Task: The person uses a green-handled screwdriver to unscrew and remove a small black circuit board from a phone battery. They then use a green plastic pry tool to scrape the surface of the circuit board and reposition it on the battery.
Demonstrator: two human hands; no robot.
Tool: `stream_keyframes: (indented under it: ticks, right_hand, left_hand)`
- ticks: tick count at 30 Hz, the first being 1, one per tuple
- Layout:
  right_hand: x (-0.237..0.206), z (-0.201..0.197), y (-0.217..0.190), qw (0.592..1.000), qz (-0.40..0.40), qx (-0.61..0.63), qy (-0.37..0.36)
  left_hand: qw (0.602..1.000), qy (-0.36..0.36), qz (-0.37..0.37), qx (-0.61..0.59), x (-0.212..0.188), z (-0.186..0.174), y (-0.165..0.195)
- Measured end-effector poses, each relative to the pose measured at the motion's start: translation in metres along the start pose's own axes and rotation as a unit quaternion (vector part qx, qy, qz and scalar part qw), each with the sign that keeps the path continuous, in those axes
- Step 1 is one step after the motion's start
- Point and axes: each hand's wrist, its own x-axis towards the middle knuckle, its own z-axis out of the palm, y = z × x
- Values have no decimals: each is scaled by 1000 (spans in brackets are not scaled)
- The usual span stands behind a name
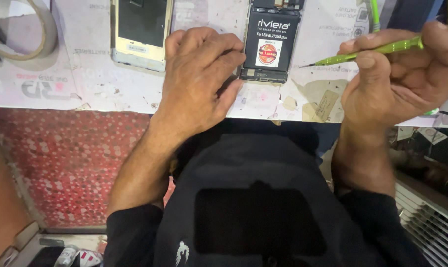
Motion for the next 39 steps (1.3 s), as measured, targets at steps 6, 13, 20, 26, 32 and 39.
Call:
stream_keyframes:
  ticks: [6,13,20,26,32,39]
  right_hand:
    - [-3,0,-3,1000,14,-9,-5]
    - [-5,-1,-2,1000,23,-11,-12]
    - [-4,-3,1,999,13,-10,-32]
    - [-6,0,-2,999,21,-12,-42]
    - [-6,6,-6,999,27,-27,-35]
    - [-5,10,-9,998,27,-38,-45]
  left_hand:
    - [1000,-5,-3,-7,-1,2,-2]
    - [1000,-3,1,-5,-2,5,-5]
    - [1000,-3,3,-2,-3,5,-6]
    - [1000,3,-2,0,-3,4,-5]
    - [1000,11,-2,-2,-2,3,-4]
    - [1000,16,-1,-9,-2,3,-5]
